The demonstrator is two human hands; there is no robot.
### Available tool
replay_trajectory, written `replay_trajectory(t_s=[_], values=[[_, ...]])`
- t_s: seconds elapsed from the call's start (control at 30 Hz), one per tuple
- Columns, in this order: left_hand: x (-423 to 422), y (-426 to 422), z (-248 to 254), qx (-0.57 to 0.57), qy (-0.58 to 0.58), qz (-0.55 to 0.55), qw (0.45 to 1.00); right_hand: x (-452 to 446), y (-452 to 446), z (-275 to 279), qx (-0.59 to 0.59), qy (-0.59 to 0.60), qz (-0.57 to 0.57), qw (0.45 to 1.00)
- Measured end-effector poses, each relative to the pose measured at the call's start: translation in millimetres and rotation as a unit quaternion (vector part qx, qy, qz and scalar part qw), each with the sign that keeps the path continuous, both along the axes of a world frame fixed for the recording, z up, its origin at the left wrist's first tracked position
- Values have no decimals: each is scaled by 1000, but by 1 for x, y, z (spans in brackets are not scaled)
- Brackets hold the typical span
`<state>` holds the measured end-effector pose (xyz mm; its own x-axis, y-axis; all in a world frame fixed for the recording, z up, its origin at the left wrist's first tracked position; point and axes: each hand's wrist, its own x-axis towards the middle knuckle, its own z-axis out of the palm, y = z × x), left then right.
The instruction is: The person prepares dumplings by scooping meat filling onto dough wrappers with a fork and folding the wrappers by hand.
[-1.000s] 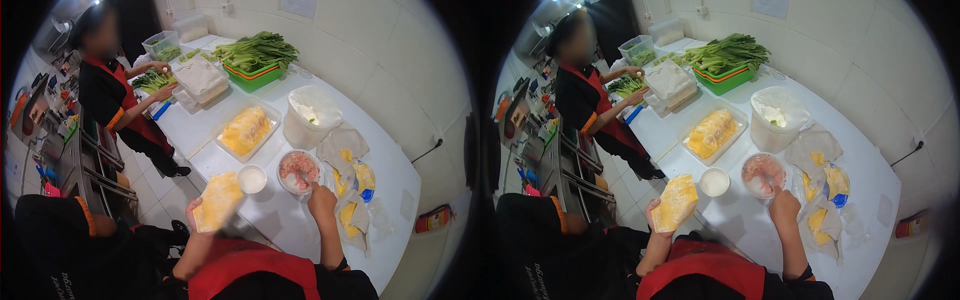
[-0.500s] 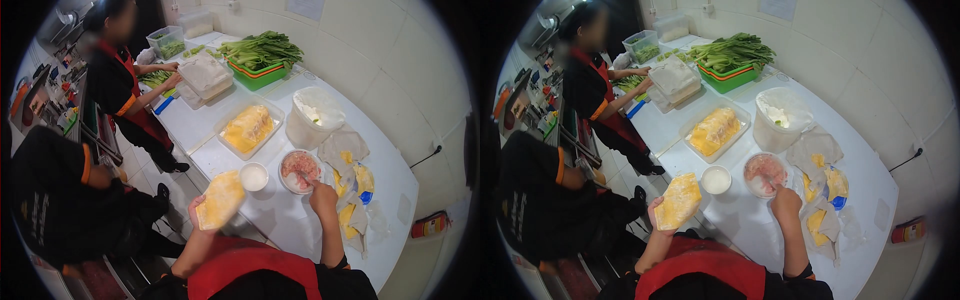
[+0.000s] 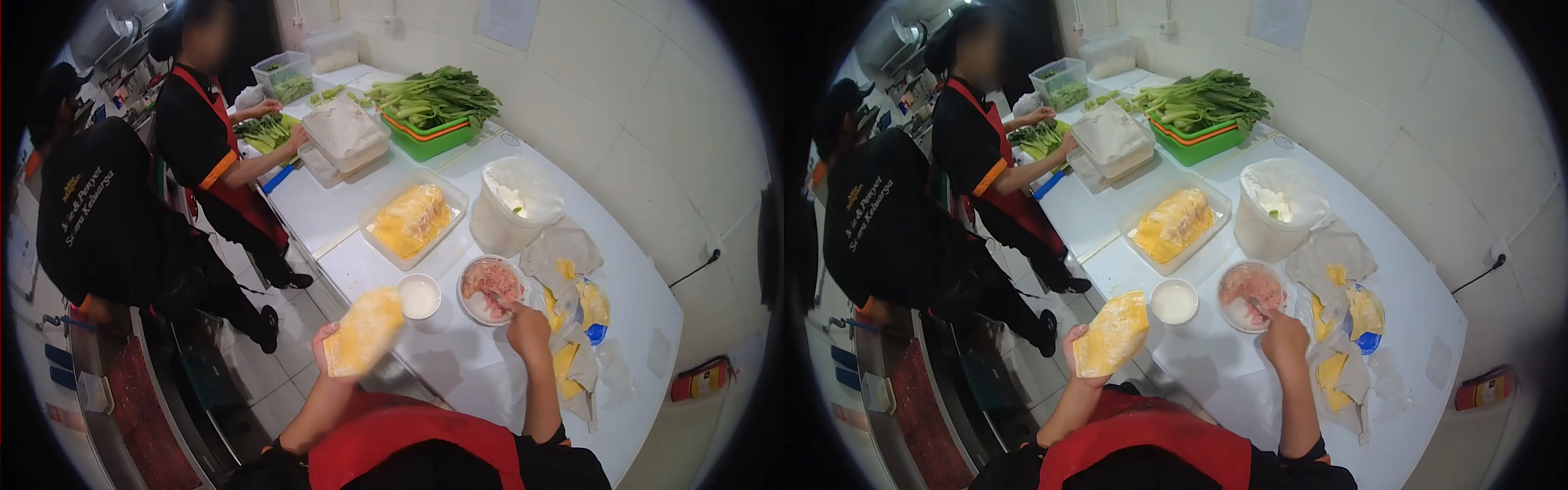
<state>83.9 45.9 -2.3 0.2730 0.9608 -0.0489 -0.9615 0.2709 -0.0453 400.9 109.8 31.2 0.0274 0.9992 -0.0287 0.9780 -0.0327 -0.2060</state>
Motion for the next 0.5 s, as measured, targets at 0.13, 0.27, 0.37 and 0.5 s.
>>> replay_trajectory(t_s=[0.13,0.27,0.37,0.5], values=[[0,4,13,53,-42,-12,998,-12,-6,0,-53,-33,-1,998],[-6,2,30,69,-89,-14,994,0,-15,20,-83,14,18,996],[-11,2,25,34,26,16,999,2,-6,3,-20,26,-28,999],[-18,10,-3,10,7,6,1000,-26,-12,2,-47,0,-50,998]])
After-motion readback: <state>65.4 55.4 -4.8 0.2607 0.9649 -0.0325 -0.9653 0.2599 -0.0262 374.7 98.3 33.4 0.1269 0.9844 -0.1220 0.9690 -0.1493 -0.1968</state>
